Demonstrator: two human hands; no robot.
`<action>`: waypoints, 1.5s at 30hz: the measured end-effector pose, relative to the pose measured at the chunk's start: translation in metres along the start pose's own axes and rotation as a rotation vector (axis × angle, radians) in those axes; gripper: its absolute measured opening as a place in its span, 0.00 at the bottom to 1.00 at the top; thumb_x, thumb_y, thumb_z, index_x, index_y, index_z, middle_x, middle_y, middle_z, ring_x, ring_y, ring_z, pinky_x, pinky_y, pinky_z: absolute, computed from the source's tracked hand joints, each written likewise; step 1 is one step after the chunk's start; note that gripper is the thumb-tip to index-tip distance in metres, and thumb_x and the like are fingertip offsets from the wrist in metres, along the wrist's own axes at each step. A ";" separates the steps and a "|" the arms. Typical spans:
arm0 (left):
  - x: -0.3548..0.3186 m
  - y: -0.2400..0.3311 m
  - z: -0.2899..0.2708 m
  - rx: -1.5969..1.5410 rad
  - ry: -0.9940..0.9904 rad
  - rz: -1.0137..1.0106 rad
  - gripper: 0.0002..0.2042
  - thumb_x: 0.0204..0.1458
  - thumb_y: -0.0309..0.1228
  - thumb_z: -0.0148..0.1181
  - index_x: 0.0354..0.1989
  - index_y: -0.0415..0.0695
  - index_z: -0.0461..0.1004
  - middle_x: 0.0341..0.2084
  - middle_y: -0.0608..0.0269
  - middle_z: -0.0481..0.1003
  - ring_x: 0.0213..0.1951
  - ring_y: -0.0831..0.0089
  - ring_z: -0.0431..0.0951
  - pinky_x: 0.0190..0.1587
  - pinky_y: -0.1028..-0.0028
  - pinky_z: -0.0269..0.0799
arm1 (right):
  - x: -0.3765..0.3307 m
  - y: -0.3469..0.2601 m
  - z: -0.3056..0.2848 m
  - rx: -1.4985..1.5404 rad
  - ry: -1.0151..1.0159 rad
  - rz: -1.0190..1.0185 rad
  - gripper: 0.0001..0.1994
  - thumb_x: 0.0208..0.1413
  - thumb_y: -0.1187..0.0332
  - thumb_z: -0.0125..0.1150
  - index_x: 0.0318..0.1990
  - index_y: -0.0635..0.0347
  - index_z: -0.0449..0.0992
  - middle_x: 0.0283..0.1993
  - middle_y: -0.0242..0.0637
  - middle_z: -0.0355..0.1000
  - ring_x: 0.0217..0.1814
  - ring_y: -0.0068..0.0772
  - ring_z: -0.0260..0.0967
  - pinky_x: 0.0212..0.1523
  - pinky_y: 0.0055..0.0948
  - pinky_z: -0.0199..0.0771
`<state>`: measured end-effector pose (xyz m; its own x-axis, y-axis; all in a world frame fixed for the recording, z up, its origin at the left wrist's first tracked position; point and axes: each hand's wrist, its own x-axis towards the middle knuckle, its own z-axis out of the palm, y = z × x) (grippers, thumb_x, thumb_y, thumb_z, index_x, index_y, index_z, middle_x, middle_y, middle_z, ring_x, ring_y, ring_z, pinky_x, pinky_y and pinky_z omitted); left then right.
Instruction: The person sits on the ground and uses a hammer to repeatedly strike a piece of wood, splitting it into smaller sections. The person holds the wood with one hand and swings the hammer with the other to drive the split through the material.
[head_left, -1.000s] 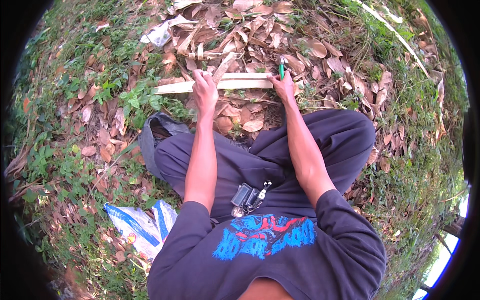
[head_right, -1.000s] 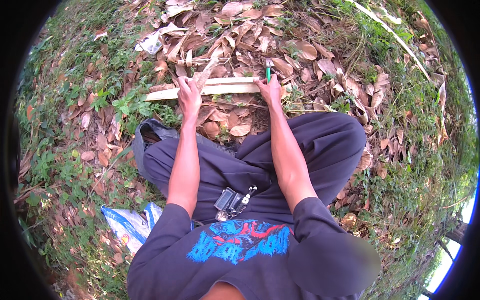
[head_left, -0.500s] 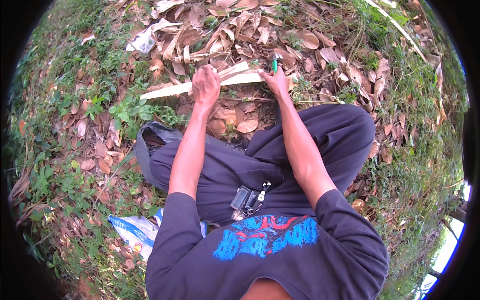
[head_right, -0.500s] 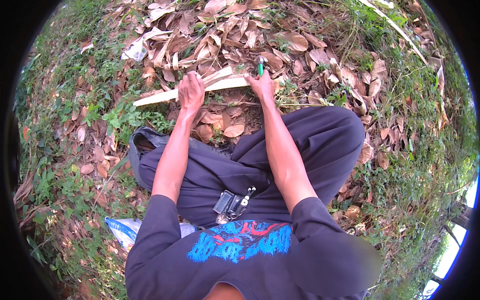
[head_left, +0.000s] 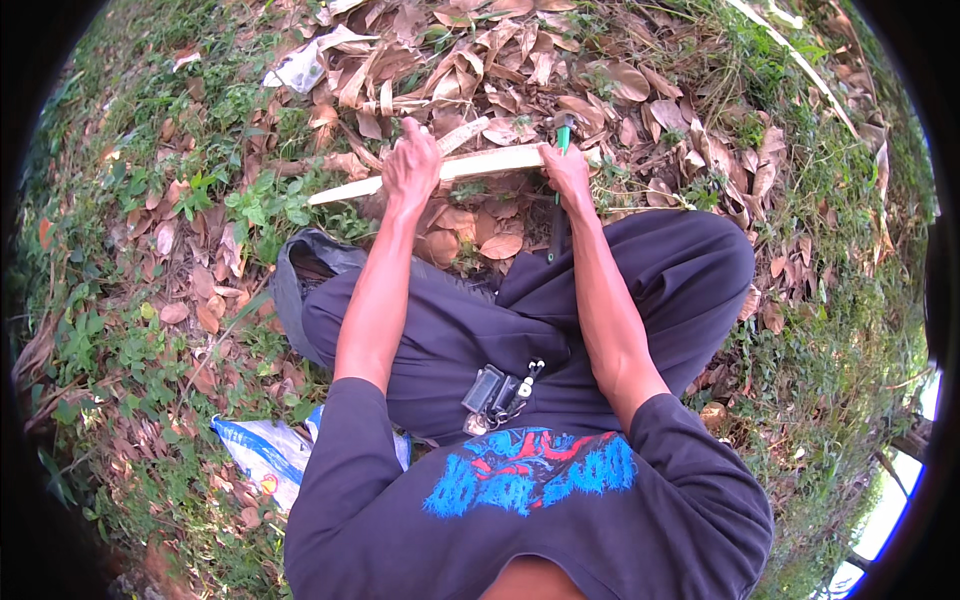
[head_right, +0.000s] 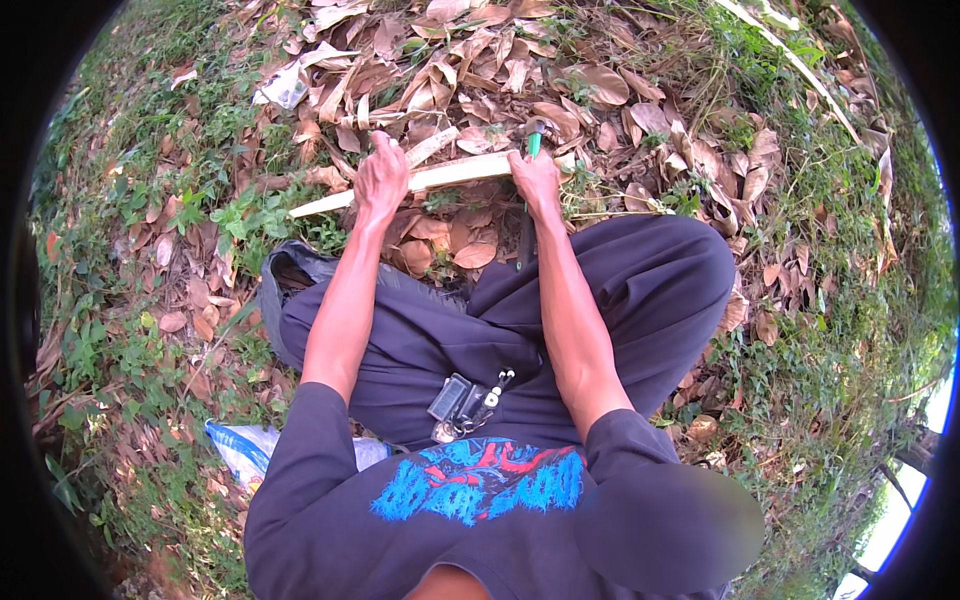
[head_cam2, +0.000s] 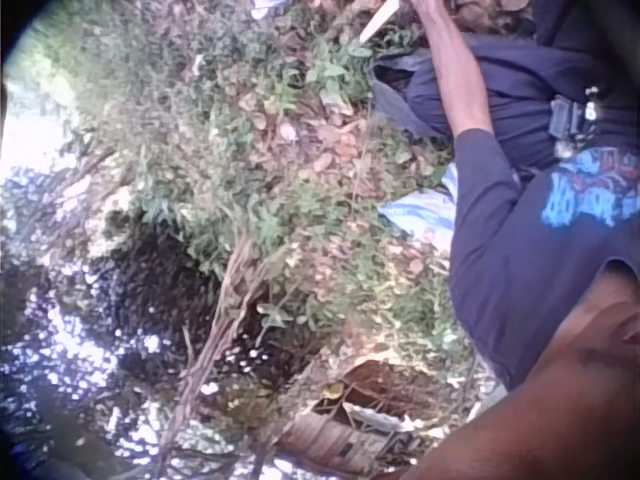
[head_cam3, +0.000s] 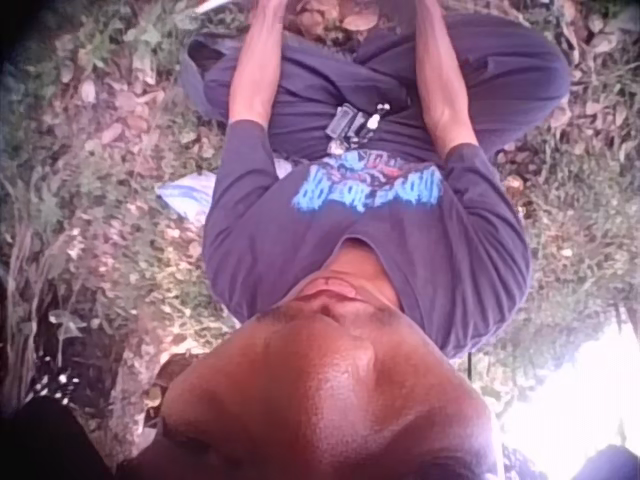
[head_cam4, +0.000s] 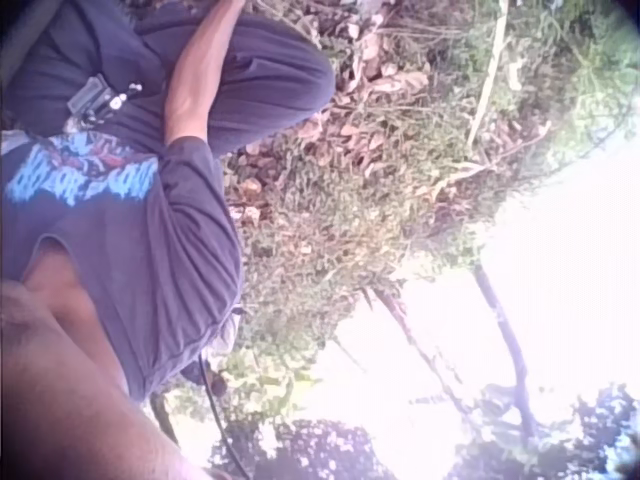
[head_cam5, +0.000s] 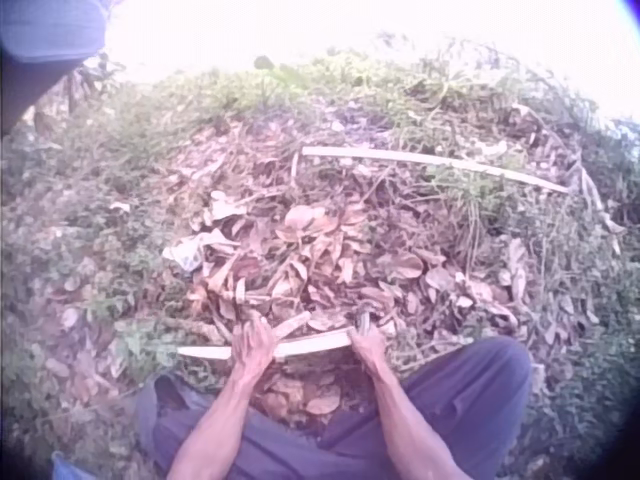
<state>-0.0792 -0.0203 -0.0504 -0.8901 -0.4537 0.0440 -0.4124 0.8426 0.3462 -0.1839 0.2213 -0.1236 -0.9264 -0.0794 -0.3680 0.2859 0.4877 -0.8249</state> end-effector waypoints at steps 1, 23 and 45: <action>0.000 0.004 0.014 0.110 0.042 0.047 0.17 0.65 0.35 0.44 0.53 0.32 0.60 0.14 0.47 0.74 0.15 0.53 0.76 0.18 0.55 0.69 | 0.009 0.022 0.001 -0.210 0.167 -0.162 0.23 0.49 0.52 0.71 0.36 0.63 0.70 0.24 0.38 0.71 0.27 0.39 0.72 0.31 0.38 0.75; -0.016 0.038 0.072 0.049 0.214 0.552 0.10 0.62 0.32 0.53 0.46 0.38 0.69 0.33 0.52 0.73 0.37 0.60 0.75 0.39 0.61 0.72 | -0.016 0.012 -0.016 0.390 -0.066 0.238 0.19 0.52 0.58 0.74 0.39 0.61 0.72 0.30 0.29 0.68 0.27 0.19 0.69 0.18 0.17 0.62; -0.016 0.045 0.084 -0.068 0.281 0.447 0.10 0.62 0.33 0.53 0.45 0.39 0.69 0.31 0.53 0.73 0.35 0.60 0.73 0.39 0.59 0.67 | -0.022 0.021 -0.019 0.380 -0.066 0.136 0.19 0.46 0.59 0.79 0.33 0.61 0.74 0.26 0.33 0.74 0.22 0.21 0.68 0.21 0.22 0.67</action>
<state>-0.0996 0.0491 -0.1146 -0.8858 -0.1229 0.4475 0.0170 0.9551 0.2959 -0.1622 0.2500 -0.1241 -0.8600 -0.0979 -0.5009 0.4860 0.1424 -0.8623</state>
